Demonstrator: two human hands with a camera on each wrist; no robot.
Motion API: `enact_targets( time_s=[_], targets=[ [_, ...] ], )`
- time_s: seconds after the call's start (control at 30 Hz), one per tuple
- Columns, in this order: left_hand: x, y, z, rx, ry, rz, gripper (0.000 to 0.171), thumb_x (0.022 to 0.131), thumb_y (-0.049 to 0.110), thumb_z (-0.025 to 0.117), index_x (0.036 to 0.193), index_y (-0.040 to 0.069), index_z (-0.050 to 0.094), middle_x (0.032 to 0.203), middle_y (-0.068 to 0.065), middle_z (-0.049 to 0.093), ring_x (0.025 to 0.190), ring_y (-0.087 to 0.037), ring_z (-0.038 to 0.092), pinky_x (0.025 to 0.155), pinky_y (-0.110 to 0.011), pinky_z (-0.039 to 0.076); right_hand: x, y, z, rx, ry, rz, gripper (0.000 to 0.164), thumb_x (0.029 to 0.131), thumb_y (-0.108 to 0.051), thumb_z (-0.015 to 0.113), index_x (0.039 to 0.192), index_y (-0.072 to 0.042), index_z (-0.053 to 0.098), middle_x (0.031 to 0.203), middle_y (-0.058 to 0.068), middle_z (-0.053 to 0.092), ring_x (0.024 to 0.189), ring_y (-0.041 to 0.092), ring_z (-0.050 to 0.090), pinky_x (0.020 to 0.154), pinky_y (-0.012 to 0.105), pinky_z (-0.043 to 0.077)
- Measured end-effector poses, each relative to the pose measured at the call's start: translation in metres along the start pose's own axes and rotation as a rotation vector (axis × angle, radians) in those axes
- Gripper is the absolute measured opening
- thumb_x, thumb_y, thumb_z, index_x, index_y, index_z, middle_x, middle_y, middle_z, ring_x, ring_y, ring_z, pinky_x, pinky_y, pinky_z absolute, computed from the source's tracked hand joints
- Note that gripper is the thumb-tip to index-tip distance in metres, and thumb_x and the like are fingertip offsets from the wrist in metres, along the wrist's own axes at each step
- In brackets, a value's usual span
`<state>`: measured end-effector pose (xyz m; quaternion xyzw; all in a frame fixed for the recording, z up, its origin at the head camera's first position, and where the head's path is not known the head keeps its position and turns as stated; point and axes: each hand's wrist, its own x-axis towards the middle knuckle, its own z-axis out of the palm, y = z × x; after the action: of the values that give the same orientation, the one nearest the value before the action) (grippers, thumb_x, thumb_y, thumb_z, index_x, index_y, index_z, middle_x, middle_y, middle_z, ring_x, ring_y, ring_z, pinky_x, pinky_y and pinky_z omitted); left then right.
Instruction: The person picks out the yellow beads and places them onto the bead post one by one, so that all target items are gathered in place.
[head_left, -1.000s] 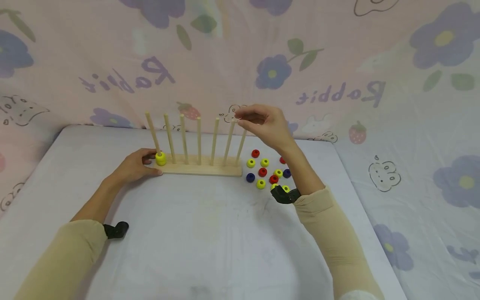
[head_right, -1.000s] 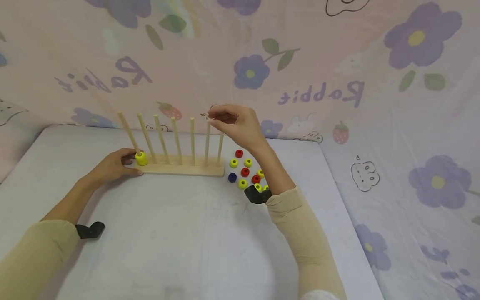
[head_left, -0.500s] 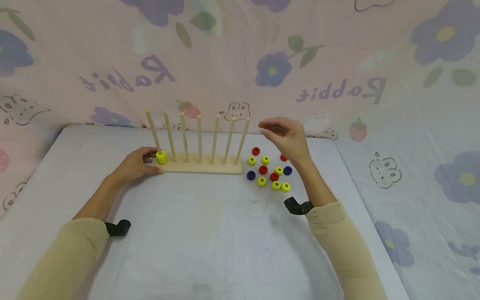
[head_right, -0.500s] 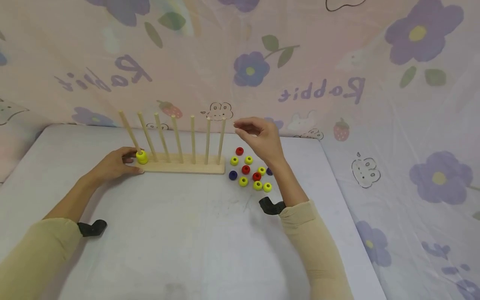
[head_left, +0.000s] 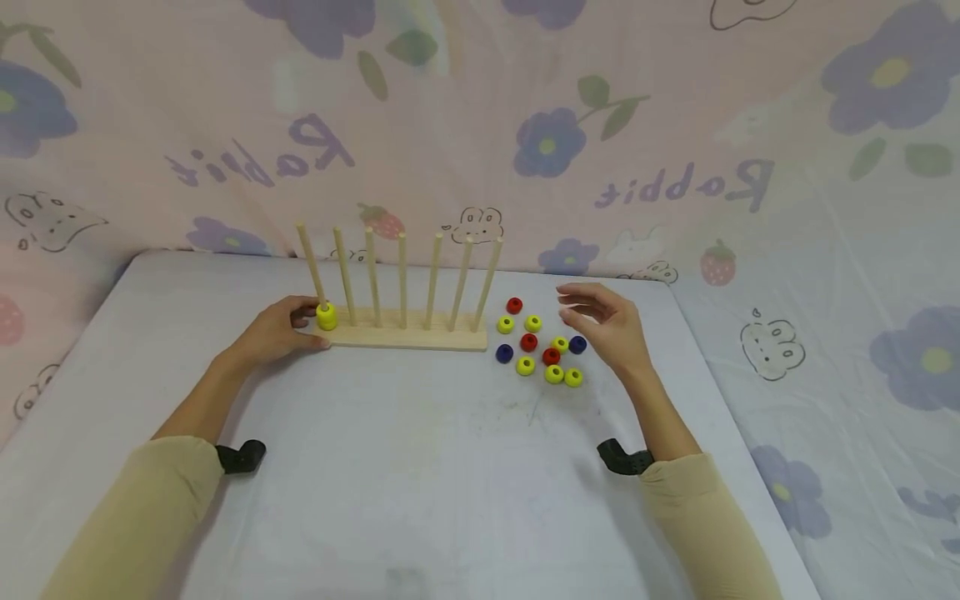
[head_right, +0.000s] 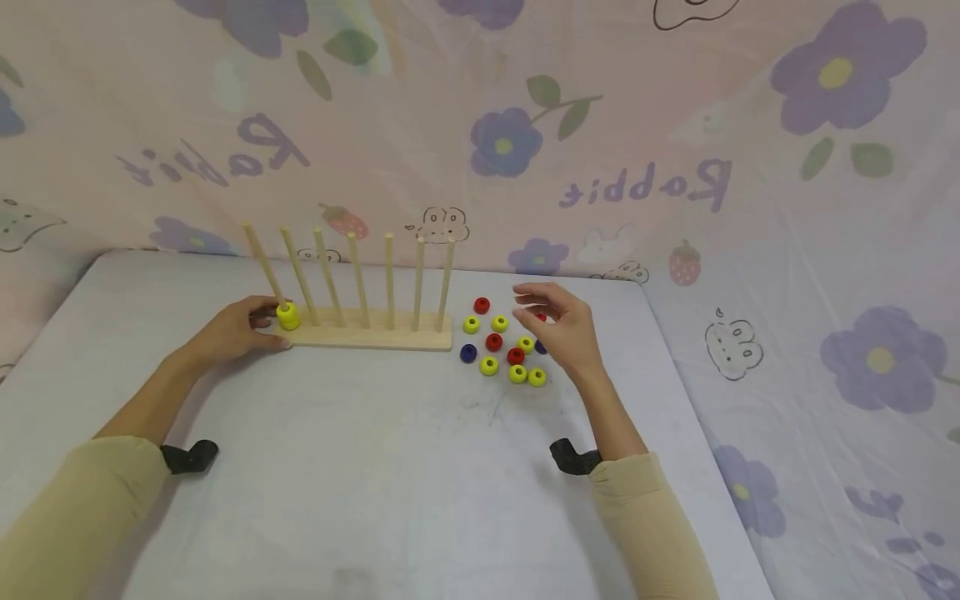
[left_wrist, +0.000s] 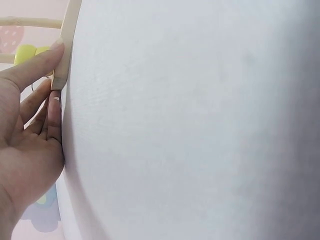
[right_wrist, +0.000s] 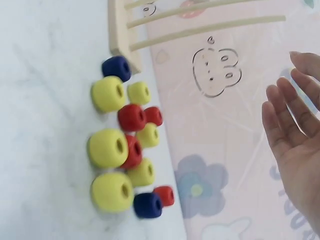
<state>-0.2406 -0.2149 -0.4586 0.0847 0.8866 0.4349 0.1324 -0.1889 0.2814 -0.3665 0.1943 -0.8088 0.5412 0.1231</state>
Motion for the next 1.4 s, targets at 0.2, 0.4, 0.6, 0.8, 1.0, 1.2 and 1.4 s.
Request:
enact_targets(
  time_s=[0.2,0.4,0.6,0.8,1.0,1.2,1.4],
  targets=[
    [0.000,0.002,0.001,-0.012,-0.006,-0.001,0.086,0.083,0.021,0.082,0.149,-0.005,0.034,0.148,-0.029,0.039,0.131,-0.045,0.041,0.111,-0.057,0.034,-0.021,-0.003,-0.007,-0.041,0.007,0.054,0.030,0.089,0.007,0.068,0.119,0.011,0.063,0.115,0.014,0.067,0.105,0.030,0.065,0.095,0.029,0.054],
    [-0.001,0.004,0.002,-0.018,-0.009,-0.013,0.086,0.084,0.020,0.081,0.150,-0.005,0.032,0.149,-0.029,0.037,0.131,-0.044,0.040,0.112,-0.056,0.034,-0.037,-0.004,-0.009,-0.066,-0.034,0.125,0.030,0.091,0.006,0.067,0.120,0.012,0.062,0.118,0.025,0.064,0.109,0.044,0.060,0.092,0.019,0.053],
    [-0.002,0.006,0.001,-0.017,-0.008,-0.004,0.085,0.085,0.019,0.081,0.149,-0.006,0.033,0.148,-0.029,0.038,0.131,-0.044,0.040,0.111,-0.057,0.034,-0.052,0.028,-0.015,-0.068,-0.056,0.192,0.031,0.091,0.005,0.067,0.122,0.009,0.063,0.122,0.030,0.062,0.111,0.045,0.058,0.091,0.015,0.052],
    [-0.002,0.005,0.001,-0.010,-0.008,0.007,0.083,0.085,0.018,0.080,0.149,-0.007,0.032,0.148,-0.030,0.038,0.131,-0.045,0.041,0.112,-0.057,0.034,-0.066,0.056,-0.022,-0.117,-0.076,0.238,0.032,0.093,-0.003,0.068,0.125,0.001,0.065,0.124,0.024,0.064,0.111,0.032,0.062,0.091,0.013,0.050],
    [-0.001,0.005,0.003,-0.020,-0.006,0.006,0.082,0.085,0.015,0.079,0.149,-0.007,0.032,0.147,-0.029,0.038,0.130,-0.044,0.041,0.111,-0.056,0.034,-0.076,0.065,-0.025,-0.126,-0.127,0.312,0.035,0.093,-0.009,0.070,0.127,-0.001,0.064,0.126,0.020,0.063,0.115,0.034,0.060,0.089,0.012,0.051],
    [-0.001,0.005,0.003,-0.022,-0.011,0.006,0.082,0.085,0.014,0.079,0.149,-0.007,0.032,0.146,-0.029,0.039,0.129,-0.043,0.041,0.111,-0.056,0.034,-0.083,0.075,-0.026,-0.125,-0.205,0.368,0.040,0.094,-0.006,0.068,0.132,-0.001,0.059,0.130,0.019,0.061,0.119,0.037,0.059,0.091,0.011,0.049],
    [-0.001,0.004,0.003,-0.012,-0.002,0.009,0.082,0.085,0.015,0.079,0.149,-0.007,0.033,0.145,-0.028,0.040,0.128,-0.042,0.041,0.111,-0.056,0.034,-0.084,0.081,-0.024,-0.184,-0.214,0.371,0.040,0.092,-0.006,0.070,0.131,-0.004,0.061,0.127,0.017,0.064,0.114,0.033,0.061,0.089,0.011,0.050]
  ],
)
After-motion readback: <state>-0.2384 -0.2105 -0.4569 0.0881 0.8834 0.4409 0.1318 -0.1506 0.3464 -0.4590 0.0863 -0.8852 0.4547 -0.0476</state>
